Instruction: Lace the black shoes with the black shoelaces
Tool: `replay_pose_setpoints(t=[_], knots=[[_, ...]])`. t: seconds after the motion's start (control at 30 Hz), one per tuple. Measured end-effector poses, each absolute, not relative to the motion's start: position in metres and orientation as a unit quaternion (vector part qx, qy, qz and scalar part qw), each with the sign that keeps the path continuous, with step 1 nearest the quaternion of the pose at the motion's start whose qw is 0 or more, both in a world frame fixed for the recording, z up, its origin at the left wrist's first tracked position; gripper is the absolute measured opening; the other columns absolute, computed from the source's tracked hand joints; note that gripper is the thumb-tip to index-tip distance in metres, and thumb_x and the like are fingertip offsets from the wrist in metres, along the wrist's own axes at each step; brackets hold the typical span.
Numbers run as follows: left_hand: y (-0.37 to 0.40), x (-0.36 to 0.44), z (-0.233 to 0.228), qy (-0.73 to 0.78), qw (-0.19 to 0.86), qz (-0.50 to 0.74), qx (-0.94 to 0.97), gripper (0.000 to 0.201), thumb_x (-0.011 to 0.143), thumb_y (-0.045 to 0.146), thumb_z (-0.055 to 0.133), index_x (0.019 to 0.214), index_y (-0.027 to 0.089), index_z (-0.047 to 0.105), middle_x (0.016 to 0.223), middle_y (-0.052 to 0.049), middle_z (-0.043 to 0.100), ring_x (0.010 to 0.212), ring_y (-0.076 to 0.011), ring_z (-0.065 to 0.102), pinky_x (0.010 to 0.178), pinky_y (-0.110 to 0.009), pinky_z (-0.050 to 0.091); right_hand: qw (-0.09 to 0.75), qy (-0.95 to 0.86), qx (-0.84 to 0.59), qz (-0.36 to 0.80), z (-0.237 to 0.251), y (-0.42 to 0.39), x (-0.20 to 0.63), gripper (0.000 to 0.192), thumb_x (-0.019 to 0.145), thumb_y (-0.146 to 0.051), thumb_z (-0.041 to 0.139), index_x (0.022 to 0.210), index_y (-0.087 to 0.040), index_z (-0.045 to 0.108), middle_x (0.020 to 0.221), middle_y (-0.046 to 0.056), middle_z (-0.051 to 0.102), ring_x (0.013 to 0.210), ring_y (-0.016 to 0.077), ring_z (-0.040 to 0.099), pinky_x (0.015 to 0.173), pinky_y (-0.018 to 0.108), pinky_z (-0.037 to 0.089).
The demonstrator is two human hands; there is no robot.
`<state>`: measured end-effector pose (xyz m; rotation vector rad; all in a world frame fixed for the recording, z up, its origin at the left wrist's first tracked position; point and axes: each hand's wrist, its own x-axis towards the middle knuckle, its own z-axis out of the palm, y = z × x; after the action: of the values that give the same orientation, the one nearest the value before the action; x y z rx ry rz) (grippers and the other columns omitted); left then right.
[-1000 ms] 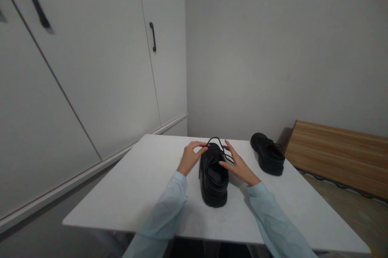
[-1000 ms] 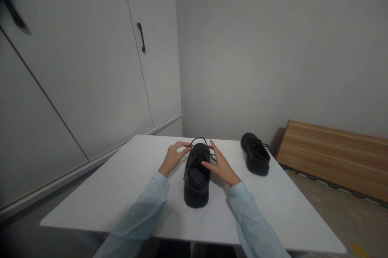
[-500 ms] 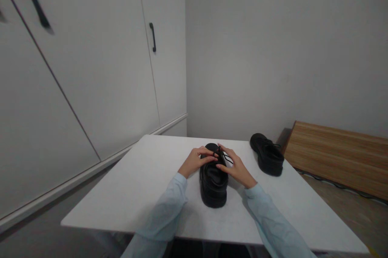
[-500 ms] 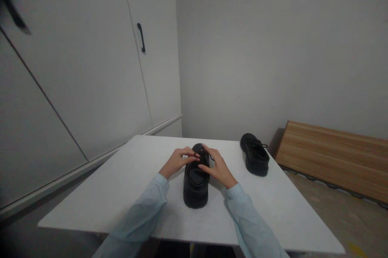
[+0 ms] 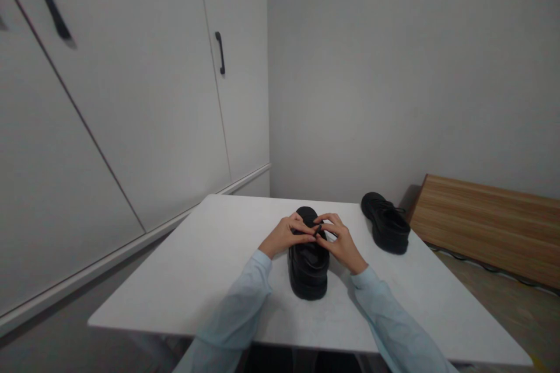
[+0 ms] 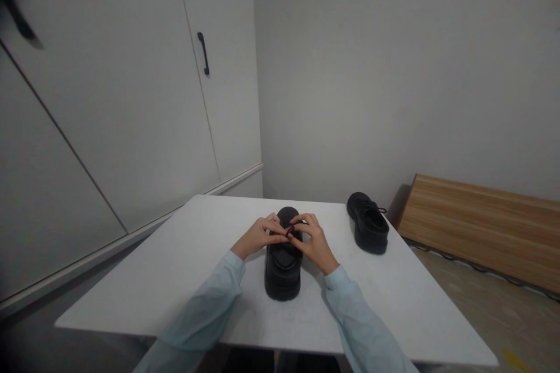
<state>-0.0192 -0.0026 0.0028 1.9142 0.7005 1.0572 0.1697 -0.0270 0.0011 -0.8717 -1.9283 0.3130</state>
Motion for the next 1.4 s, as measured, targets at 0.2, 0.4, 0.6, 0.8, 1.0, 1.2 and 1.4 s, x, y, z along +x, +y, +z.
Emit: replay_pose_setpoints(t=[0.2,0.4,0.6,0.8,1.0,1.2,1.4], knots=[[-0.004,-0.021,0.008,0.282,0.390,0.448,0.753,0.029,0.068,0.036,0.074,0.092,0.020,0.074,0.072,-0.004,0.062,0.078,-0.0164,0.053,0.075,-0.028,0.040,0.514,-0.761,-0.370,0.137,0.004,-0.027,0.173,0.003,0.077,-0.024,0.065,0.078,-0.022,0.068,0.087,0.005,0.062,0.090,0.0219,0.055,0.083,0.038,0.043],[0.003,-0.024,0.008,0.351,0.353,0.503,0.707,0.029,0.074,0.036,0.067,0.094,0.016,0.071,0.082,-0.005,0.067,0.076,-0.0152,0.057,0.072,-0.025,0.042,0.620,-0.637,-0.404,0.215,0.002,-0.018,0.185,0.012,0.076,-0.031,0.066,0.079,-0.019,0.064,0.079,0.003,0.064,0.079,0.0187,0.059,0.078,0.035,0.046],[0.015,-0.026,-0.005,0.414,0.320,0.509,0.683,0.022,0.079,0.031,0.057,0.089,0.016,0.069,0.088,-0.006,0.070,0.078,-0.0155,0.060,0.073,-0.026,0.045,0.733,-0.485,-0.419,0.228,-0.003,-0.005,0.199,0.019,0.072,-0.032,0.069,0.083,-0.018,0.062,0.076,0.001,0.062,0.072,0.0145,0.060,0.069,0.030,0.049],[0.017,-0.029,-0.013,0.502,0.287,0.459,0.675,0.017,0.075,0.023,0.057,0.086,0.016,0.068,0.075,-0.003,0.068,0.072,-0.0140,0.060,0.071,-0.025,0.045,0.812,-0.366,-0.414,0.191,-0.008,0.005,0.209,0.021,0.070,-0.030,0.067,0.084,-0.017,0.056,0.080,0.003,0.065,0.072,0.0144,0.064,0.068,0.029,0.049],[0.019,-0.031,-0.019,0.506,0.287,0.437,0.686,0.014,0.072,0.023,0.060,0.082,0.017,0.066,0.075,-0.002,0.068,0.073,-0.0147,0.062,0.070,-0.025,0.046,0.794,-0.391,-0.447,0.128,-0.006,0.002,0.208,0.021,0.071,-0.031,0.065,0.084,-0.017,0.056,0.083,0.005,0.064,0.080,0.0177,0.064,0.072,0.031,0.050],[0.019,-0.031,-0.019,0.500,0.281,0.444,0.688,0.009,0.071,0.023,0.061,0.076,0.018,0.066,0.074,-0.002,0.068,0.072,-0.0162,0.061,0.071,-0.028,0.046,0.737,-0.455,-0.493,0.085,0.000,-0.007,0.202,0.020,0.074,-0.034,0.063,0.083,-0.016,0.058,0.085,0.007,0.063,0.079,0.0182,0.060,0.073,0.034,0.049],[0.019,-0.031,-0.019,0.490,0.277,0.450,0.694,0.007,0.071,0.020,0.061,0.076,0.018,0.065,0.074,-0.002,0.068,0.072,-0.0159,0.061,0.071,-0.027,0.046,0.597,-0.583,-0.543,0.097,-0.013,0.000,0.202,0.022,0.075,-0.038,0.059,0.081,-0.017,0.061,0.081,0.007,0.065,0.078,0.0212,0.059,0.075,0.039,0.046]])
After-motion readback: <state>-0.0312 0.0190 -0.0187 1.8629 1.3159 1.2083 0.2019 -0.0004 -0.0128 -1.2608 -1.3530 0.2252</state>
